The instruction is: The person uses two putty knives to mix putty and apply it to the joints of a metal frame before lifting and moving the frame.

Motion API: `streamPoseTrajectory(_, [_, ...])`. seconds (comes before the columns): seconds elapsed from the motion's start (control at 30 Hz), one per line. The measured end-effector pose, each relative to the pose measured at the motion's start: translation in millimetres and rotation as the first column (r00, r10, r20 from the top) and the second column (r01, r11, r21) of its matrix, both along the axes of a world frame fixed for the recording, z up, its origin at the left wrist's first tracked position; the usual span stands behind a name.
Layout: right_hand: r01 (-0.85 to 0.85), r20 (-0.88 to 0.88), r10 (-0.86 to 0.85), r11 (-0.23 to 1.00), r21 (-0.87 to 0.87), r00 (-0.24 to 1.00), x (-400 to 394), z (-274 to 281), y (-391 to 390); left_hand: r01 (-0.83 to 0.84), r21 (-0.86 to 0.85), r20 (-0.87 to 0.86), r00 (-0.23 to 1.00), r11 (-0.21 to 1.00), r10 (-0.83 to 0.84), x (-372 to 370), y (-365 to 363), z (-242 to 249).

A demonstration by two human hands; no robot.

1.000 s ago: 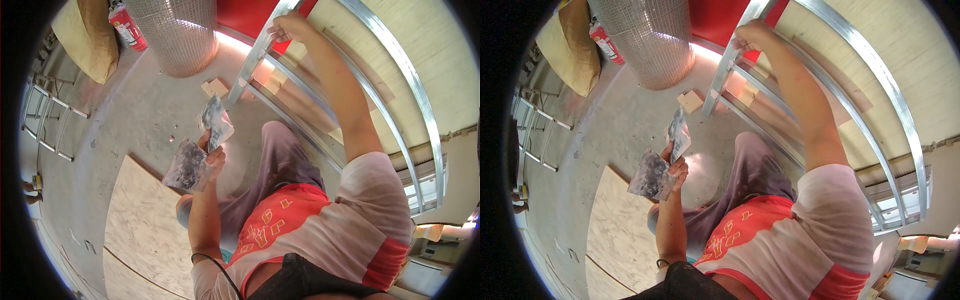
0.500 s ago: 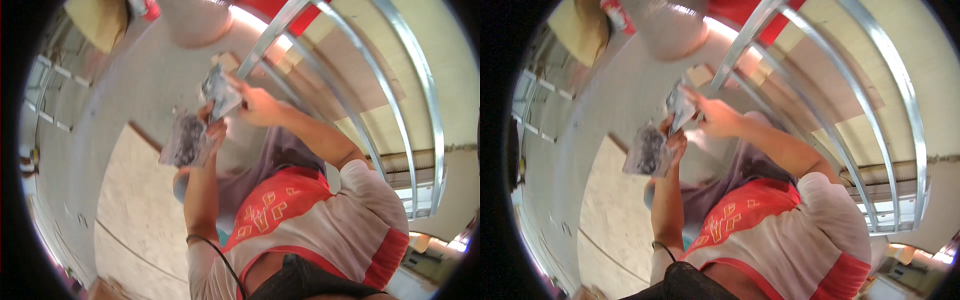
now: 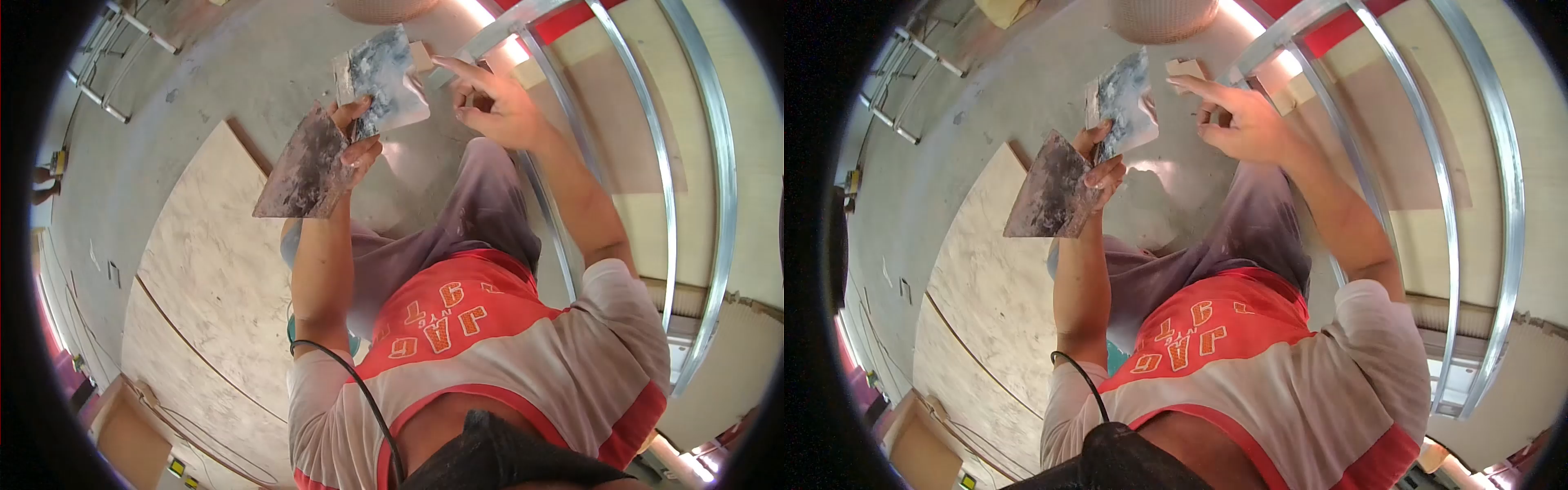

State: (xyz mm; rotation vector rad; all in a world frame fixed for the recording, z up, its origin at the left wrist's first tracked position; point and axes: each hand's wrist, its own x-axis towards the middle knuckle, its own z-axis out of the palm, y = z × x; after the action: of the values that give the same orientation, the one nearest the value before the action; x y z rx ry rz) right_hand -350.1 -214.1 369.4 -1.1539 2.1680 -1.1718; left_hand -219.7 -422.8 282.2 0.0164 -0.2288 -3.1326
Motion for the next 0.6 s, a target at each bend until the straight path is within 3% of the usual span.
streamPoseTrajectory(0.1, [-0.200,-0.019,0.202,0.977,0.069,0.979,-12,12,-1,0.122,-0.039,0.011,0.992,0.992,-0.122,-5,5,21])
streamPoseTrajectory(0.2, [-0.296,0.039,0.295,0.929,0.222,0.955,-17,18,-3,0.167,-0.015,-0.029,0.985,0.986,-0.168,-4,7,16])
streamPoseTrajectory(0.3, [-0.375,0.171,0.340,0.893,0.250,0.925,-16,28,-4,0.237,0.038,-0.031,0.971,0.971,-0.236,-3,7,13])
streamPoseTrajectory(0.43, [-0.435,0.347,0.371,0.892,0.123,0.861,-20,27,-5,0.297,0.240,-0.039,0.954,0.924,-0.296,-1,8,3])
streamPoseTrajectory(0.53, [-0.446,0.450,0.432,0.891,-0.080,0.782,-20,16,-3,0.173,0.252,0.007,0.983,0.952,-0.181,1,7,-13])
streamPoseTrajectory(0.6, [-0.457,0.406,0.474,0.878,-0.144,0.782,-14,19,-2,0.450,0.331,-0.369,0.871,0.829,-0.325,-8,10,-18])
